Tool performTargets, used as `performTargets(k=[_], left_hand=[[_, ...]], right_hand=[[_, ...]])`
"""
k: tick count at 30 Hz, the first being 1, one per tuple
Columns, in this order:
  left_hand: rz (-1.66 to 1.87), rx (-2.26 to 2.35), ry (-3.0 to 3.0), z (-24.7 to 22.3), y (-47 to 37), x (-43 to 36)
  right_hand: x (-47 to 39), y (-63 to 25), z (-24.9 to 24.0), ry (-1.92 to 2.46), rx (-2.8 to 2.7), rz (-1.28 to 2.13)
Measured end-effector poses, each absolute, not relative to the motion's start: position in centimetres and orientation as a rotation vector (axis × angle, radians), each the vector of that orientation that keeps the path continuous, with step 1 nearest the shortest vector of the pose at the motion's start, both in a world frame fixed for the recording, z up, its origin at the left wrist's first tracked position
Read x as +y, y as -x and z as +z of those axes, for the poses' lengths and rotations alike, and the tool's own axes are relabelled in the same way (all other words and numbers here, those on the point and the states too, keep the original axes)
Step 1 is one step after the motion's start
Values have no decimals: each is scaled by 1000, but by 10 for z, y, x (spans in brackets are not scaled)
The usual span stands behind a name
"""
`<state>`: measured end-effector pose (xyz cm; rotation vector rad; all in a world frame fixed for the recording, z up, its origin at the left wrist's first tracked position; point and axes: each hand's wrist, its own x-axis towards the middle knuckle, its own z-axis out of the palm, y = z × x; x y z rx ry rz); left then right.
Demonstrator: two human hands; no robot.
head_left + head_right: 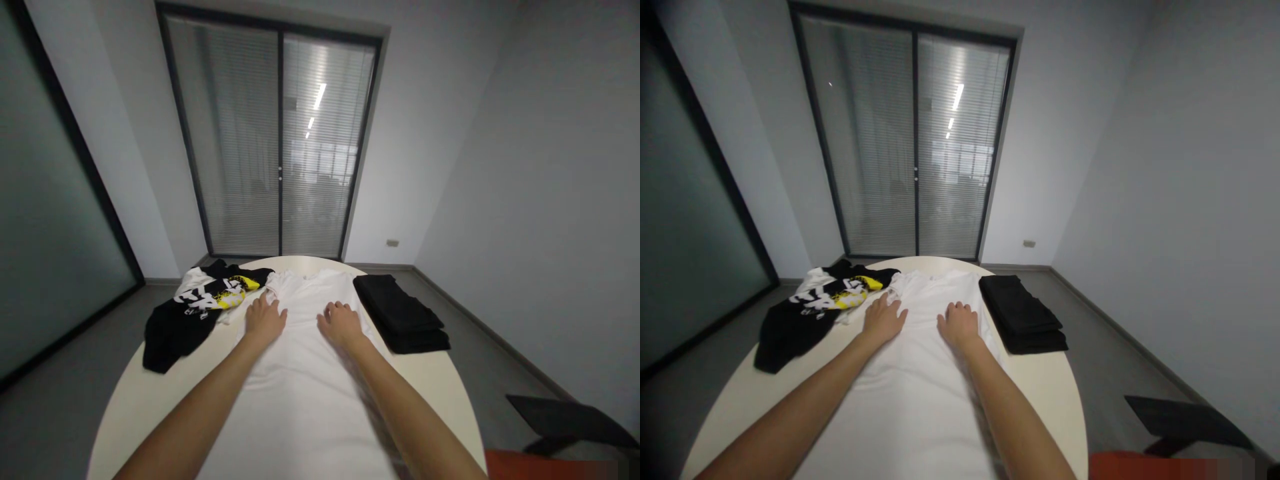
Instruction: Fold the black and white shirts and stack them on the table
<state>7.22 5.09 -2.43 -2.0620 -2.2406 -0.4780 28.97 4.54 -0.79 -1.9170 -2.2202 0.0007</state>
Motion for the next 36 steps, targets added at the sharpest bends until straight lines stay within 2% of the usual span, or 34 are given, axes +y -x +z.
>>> performTargets(k=[11, 17, 24, 31, 36], left_hand=[[-994, -2362, 1768, -30, -34, 104], [-1110, -2402, 1643, -29, -46, 106], [-721, -1928, 2078, -42, -94, 64], [-359, -2186, 2129, -55, -76, 56], [-190, -2359, 2004, -46, -75, 44]], right_hand=[[53, -299, -33, 1773, -2150, 12], [53, -300, -40, 1749, -2215, 57], [50, -300, -38, 1738, -2198, 104], [39, -297, -37, 1745, -2264, 175], [22, -287, -40, 1780, -2304, 208]])
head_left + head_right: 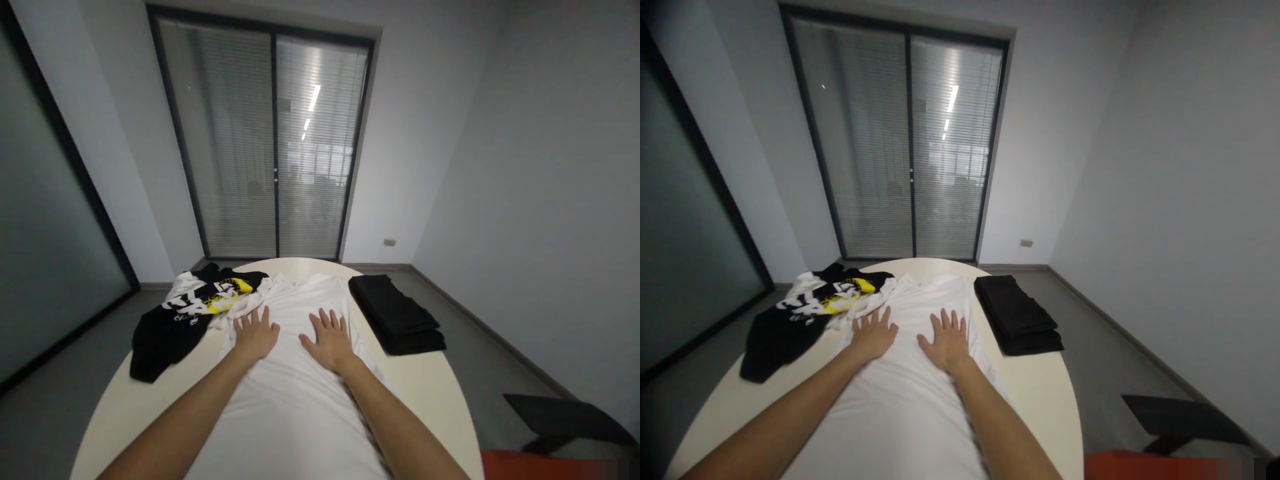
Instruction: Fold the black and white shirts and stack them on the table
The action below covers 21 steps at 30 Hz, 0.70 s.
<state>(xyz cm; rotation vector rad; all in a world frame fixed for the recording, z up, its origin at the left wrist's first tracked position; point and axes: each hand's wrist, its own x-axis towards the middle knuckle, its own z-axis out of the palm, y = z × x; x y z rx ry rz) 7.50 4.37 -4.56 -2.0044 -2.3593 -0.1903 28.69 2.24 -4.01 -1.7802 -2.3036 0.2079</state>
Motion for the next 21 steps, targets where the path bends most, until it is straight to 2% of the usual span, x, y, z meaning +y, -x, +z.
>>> performTargets(k=[7, 13, 21], left_hand=[[-280, -2218, 2096, -30, -117, 48], [-433, -2107, 2251, -52, -129, 43], [-438, -2110, 2271, -55, -125, 48]], right_hand=[[25, -277, -20, 1741, -2236, 231], [75, -318, 4, 2226, -1794, 140], [121, -346, -4, 2378, -1693, 243]])
